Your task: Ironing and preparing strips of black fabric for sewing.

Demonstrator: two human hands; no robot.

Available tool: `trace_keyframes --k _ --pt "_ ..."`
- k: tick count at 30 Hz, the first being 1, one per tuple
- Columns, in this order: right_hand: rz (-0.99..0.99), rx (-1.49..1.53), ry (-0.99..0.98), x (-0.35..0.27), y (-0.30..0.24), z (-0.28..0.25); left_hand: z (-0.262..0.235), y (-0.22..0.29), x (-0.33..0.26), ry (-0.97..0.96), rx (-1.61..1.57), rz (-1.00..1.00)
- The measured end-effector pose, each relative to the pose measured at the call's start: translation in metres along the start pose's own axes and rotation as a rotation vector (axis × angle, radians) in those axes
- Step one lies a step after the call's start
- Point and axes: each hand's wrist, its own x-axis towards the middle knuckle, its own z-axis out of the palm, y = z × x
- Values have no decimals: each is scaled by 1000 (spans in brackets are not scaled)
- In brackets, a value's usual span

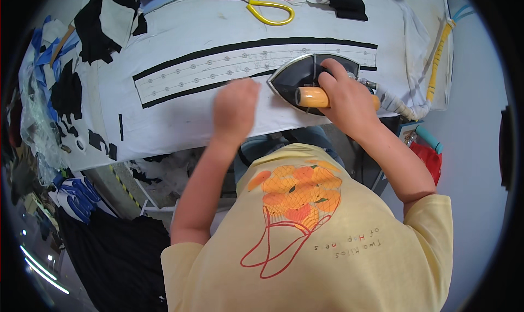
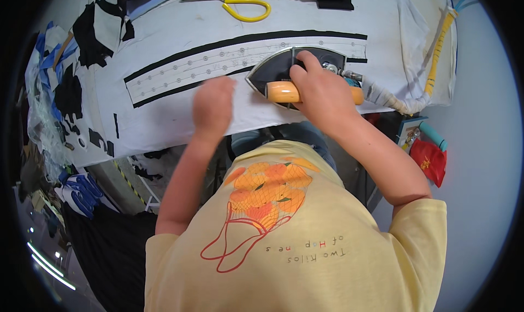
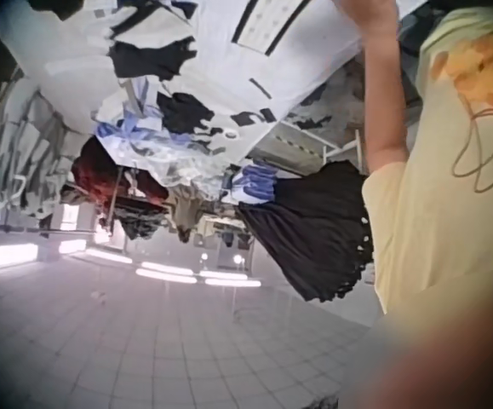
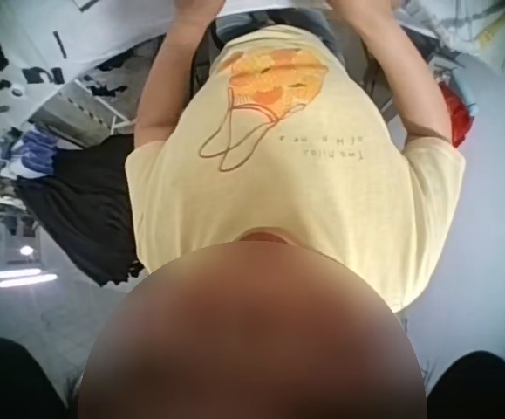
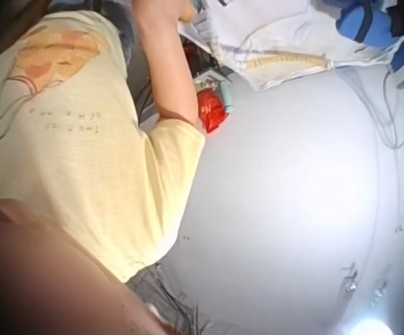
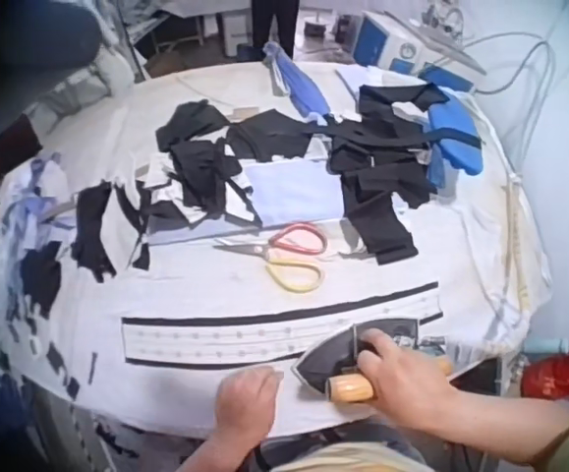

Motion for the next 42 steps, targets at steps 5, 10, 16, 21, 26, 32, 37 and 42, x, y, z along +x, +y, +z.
trace_keyframes --k 5,10,16,21,26,32,37,42 --pt "2 -2 3 -2 -5 -4 30 17 -38 191 202 97" --pt "18 -15 -8 0 -5 -3 28 -3 -54 298 361 -156" --pt "63 -36 -9 1 -10 -5 7 -37 -65 362 392 -270" --pt "39 -49 6 0 -6 -1 -14 -75 -82 356 383 -450" --pt "62 -55 -2 -1 -4 0 -39 -128 -101 413 615 -581" --pt "72 -53 -2 -1 -9 -3 -50 -126 -85 647 417 -310" --pt "52 -47 9 0 -10 -2 -29 -54 -10 332 -10 23" --pt "73 -48 4 -2 -8 -4 -25 -59 12 347 3 90"
